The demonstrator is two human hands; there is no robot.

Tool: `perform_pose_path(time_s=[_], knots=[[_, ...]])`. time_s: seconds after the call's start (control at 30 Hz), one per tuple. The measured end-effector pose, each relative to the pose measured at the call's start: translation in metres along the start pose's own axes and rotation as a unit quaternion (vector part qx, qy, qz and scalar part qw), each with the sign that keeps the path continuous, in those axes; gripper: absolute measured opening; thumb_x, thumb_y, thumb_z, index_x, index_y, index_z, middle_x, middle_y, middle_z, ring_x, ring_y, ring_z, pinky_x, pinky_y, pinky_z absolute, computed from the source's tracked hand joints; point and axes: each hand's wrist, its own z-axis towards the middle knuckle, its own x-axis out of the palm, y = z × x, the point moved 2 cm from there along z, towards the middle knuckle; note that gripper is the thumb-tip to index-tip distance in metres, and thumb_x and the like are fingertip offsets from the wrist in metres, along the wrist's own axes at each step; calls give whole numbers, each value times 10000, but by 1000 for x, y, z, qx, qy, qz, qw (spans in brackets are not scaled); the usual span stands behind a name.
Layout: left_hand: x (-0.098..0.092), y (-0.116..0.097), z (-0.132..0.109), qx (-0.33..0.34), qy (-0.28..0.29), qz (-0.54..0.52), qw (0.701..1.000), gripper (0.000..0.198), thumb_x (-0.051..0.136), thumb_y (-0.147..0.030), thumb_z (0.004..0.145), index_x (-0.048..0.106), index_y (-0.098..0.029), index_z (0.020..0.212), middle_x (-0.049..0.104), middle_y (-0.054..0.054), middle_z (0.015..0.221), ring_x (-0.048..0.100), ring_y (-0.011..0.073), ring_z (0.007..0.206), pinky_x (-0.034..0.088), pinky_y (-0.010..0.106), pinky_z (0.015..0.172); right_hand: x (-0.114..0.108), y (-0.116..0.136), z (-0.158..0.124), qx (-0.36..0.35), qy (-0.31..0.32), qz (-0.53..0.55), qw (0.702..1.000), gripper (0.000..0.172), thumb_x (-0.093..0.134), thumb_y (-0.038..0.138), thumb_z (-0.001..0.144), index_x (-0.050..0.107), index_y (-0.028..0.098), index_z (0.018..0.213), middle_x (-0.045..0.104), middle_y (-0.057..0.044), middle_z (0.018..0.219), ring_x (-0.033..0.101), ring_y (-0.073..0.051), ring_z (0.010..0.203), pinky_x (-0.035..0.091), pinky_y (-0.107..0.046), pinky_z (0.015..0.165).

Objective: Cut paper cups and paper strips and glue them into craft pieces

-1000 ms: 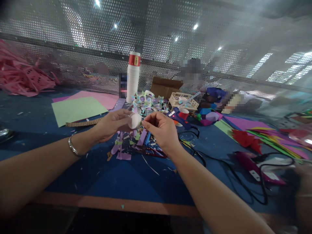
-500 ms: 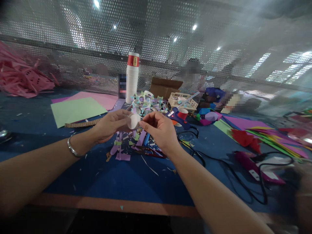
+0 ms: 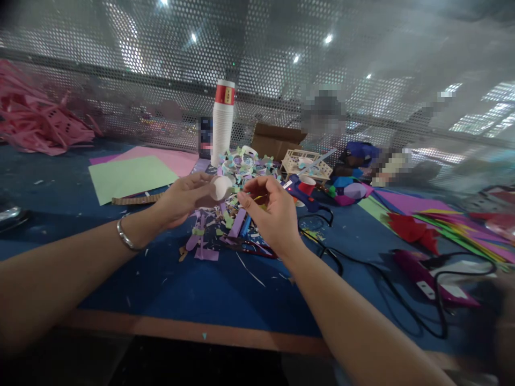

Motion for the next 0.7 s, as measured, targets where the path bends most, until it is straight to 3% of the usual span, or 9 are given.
perform_pose_path(time_s=[0.1,0.27,0.4,0.5,0.7], knots=[[-7,4,7,2,-39,-24,999,129,674,-162,850,638,-159,974,720,73,945,701,177,822,592,349,800,4,4,-3,-32,21,-56,998,117,695,320,887,622,238,927,636,-23,880,601,-164,771,499,-332,716],[-9,5,9,0,-56,-26,998,117,641,-144,859,631,-162,974,725,92,961,697,191,849,584,332,761,21,-2,-8,-37,200,-159,966,38,654,242,888,640,222,858,655,-28,829,604,-176,750,473,-340,703],[-7,4,8,1,-59,-22,998,96,658,-142,848,637,-159,940,723,90,970,695,190,843,582,324,749,31,-8,-10,-62,283,-243,926,62,664,148,836,658,198,872,667,-47,854,589,-202,818,445,-348,748],[-7,6,9,9,-53,-24,998,106,669,-143,840,647,-150,944,721,85,958,692,183,828,590,332,752,36,-11,-12,-61,311,-270,909,131,646,82,815,679,176,899,667,-50,870,574,-190,816,435,-322,744],[-8,7,9,17,-47,-37,998,100,670,-143,842,655,-154,941,720,78,955,692,179,822,589,346,770,36,-10,-13,-75,315,-267,908,164,615,15,791,670,163,832,649,-37,830,569,-177,821,431,-305,770]])
